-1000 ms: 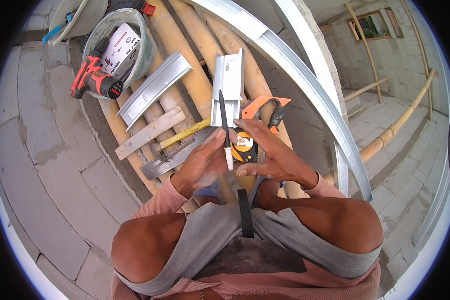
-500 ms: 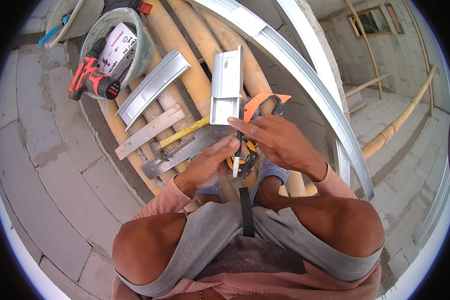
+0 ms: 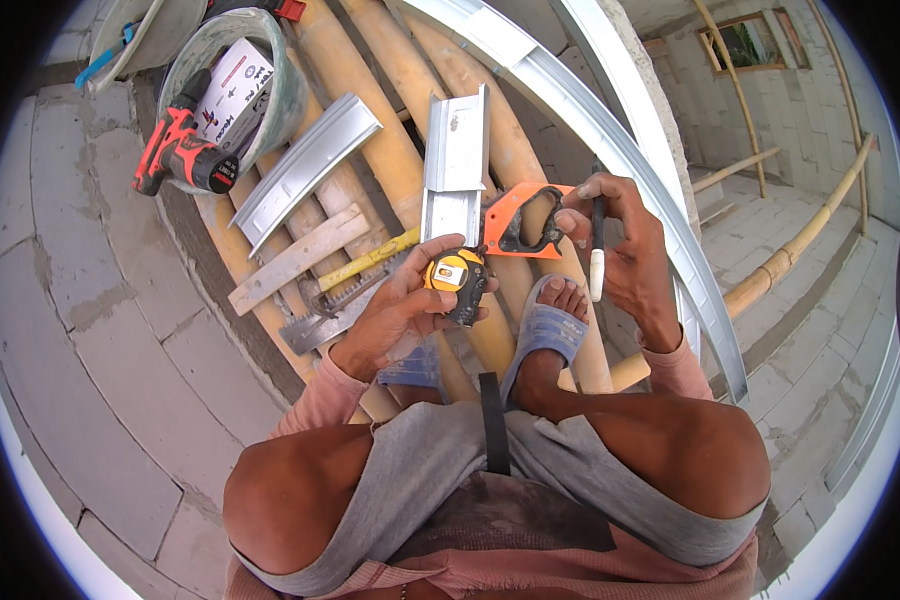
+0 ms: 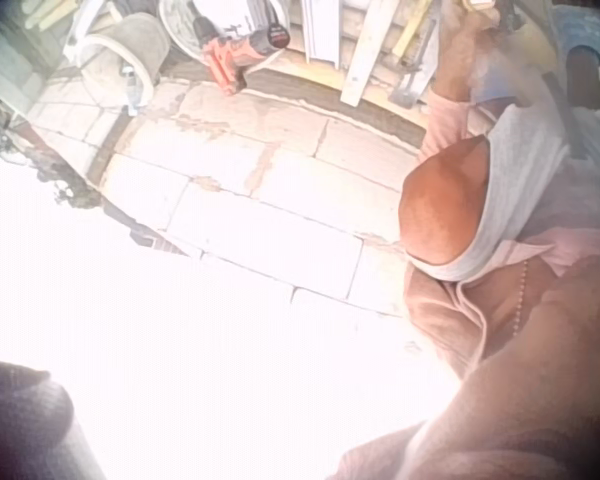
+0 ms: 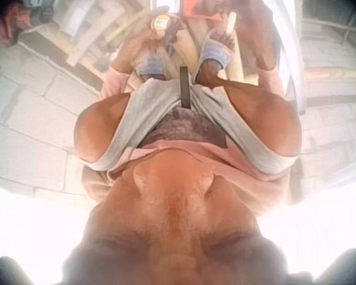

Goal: The person measures, marks, and cuts aluminum frame sections using a tape measure, marker, and shears while working on a construction site.

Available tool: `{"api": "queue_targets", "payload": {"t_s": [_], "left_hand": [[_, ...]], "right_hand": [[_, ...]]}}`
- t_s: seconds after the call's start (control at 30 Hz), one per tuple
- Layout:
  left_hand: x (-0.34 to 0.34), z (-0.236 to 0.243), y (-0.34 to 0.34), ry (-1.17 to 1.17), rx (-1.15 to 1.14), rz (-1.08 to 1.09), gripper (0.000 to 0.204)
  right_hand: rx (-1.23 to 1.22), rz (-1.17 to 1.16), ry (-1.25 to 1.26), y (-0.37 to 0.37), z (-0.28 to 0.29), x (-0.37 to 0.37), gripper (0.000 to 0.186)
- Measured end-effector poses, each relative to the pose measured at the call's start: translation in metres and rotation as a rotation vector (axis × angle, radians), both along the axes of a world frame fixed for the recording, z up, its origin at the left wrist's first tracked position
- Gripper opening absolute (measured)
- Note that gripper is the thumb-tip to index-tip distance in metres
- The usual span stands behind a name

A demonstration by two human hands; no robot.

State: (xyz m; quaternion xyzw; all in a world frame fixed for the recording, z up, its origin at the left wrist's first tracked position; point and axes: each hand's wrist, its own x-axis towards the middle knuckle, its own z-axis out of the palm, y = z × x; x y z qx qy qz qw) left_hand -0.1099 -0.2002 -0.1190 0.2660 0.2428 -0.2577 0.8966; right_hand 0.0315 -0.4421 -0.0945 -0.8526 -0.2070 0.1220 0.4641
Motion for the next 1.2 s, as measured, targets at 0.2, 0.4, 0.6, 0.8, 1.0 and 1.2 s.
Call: {"api": "queue_targets", "payload": {"t_s": [0.2,0.4,0.6,0.8,1.0,1.2], "left_hand": [[0.014,-0.008,0.005,-0.022,0.164,0.056,0.075],[0.017,0.000,0.006,0.012,0.152,0.106,0.073],[0.006,-0.027,0.010,0.015,0.294,0.171,0.068],[0.006,-0.016,0.005,0.092,0.356,0.135,0.060],[0.000,-0.011,-0.003,0.117,0.387,0.016,0.060],[-0.015,-0.007,0.012,-0.277,1.107,-0.734,0.062]], "right_hand": [[0.071,-0.070,0.115,0.000,-0.006,-0.008,0.039],[-0.044,-0.009,-0.115,0.005,0.001,-0.005,0.042],[0.258,-0.143,0.425,0.008,0.000,-0.011,0.043],[0.116,0.169,0.303,0.030,-0.001,-0.024,0.032],[0.077,0.180,0.517,0.030,0.000,-0.036,0.027],[-0.047,0.149,0.956,0.030,-0.001,-0.042,0.021]]}}
